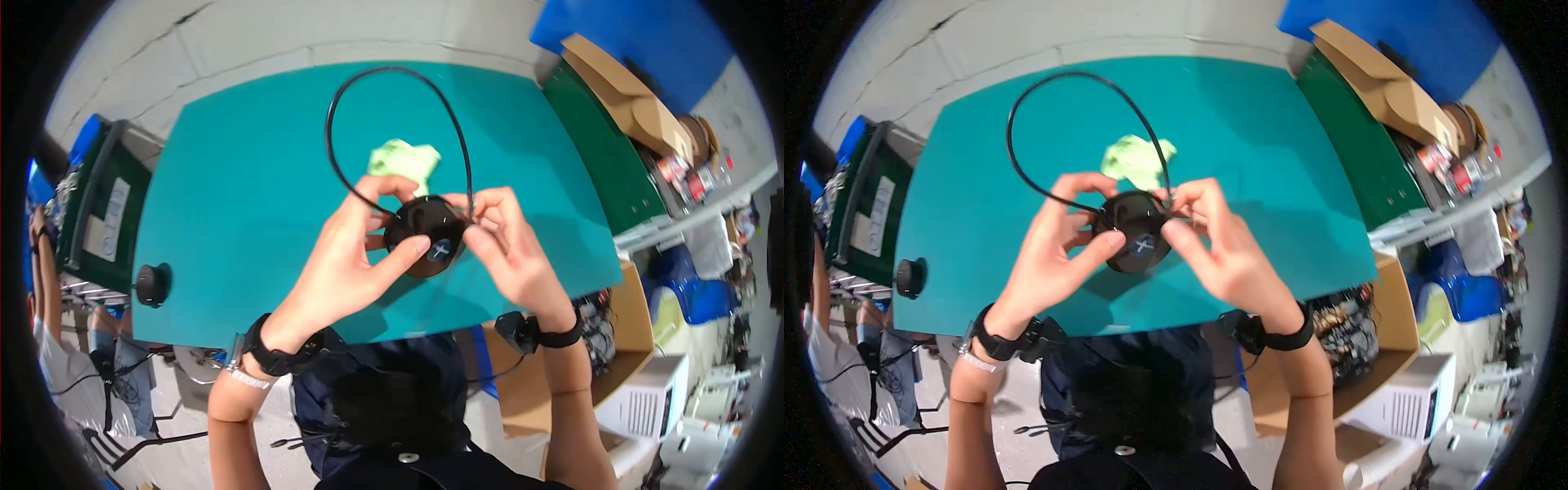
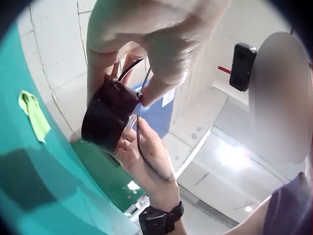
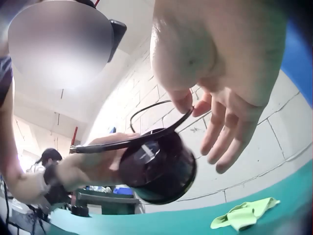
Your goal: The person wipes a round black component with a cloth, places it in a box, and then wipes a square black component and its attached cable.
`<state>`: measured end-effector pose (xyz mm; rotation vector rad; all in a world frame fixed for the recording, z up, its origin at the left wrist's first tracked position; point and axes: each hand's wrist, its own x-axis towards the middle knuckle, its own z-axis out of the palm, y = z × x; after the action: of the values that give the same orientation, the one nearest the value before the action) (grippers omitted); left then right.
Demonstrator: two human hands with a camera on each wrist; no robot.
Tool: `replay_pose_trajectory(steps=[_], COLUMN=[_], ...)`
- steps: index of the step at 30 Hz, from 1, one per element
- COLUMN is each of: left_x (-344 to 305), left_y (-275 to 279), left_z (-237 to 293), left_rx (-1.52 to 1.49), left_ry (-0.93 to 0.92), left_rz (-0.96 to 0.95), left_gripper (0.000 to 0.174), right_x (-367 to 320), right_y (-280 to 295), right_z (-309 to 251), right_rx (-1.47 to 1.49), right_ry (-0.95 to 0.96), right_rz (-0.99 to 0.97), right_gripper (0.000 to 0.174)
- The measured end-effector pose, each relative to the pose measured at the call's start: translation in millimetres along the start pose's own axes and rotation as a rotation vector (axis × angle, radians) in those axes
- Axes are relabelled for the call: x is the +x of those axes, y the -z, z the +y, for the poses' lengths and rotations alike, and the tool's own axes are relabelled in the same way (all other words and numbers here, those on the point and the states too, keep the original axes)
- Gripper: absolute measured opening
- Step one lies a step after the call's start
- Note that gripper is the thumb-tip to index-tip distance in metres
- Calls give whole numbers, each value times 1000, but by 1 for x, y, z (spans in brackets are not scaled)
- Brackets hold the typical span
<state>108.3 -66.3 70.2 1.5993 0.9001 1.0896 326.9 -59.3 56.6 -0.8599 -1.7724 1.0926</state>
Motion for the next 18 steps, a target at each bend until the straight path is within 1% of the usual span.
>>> replay_pose_trajectory(steps=[2,3,5,6,8,9,10,12,13,14,15,16,18], left_x=[2,3,5,6,8,7,3,-1,-3,-6,-8,-10,-13], left_y=[-30,-47,-79,-95,-128,-141,-150,-163,-166,-166,-165,-164,-161], left_z=[12,11,11,12,7,6,13,6,-1,-11,-23,-35,-56], left_rx=[-84,-114,-109,-29,9,109,103,224,218,427,637,678,756], left_ry=[-17,-7,-55,-105,-208,-299,-291,-310,-305,-325,-346,-284,-228], left_rz=[-27,-51,-149,-195,-306,-342,-379,-459,-467,-480,-490,-505,-482], left_gripper=[46,46,48,52,57,61,62,61,61,60,60,59,56], right_x=[-34,-50,-83,-99,-131,-151,-166,-202,-214,-226,-251,-267,-293], right_y=[9,17,37,49,61,76,84,109,121,136,162,176,198], right_z=[-6,-10,-16,-14,-17,-7,-7,2,6,12,33,48,80], right_rx=[44,26,127,110,168,123,74,144,186,228,266,265,137], right_ry=[-19,-49,-89,-75,-124,-110,-147,-256,-237,-214,-200,-202,-391], right_rz=[110,129,259,262,399,428,517,794,871,951,978,987,1152], right_gripper=[32,32,41,44,49,52,50,44,42,40,36,36,30])
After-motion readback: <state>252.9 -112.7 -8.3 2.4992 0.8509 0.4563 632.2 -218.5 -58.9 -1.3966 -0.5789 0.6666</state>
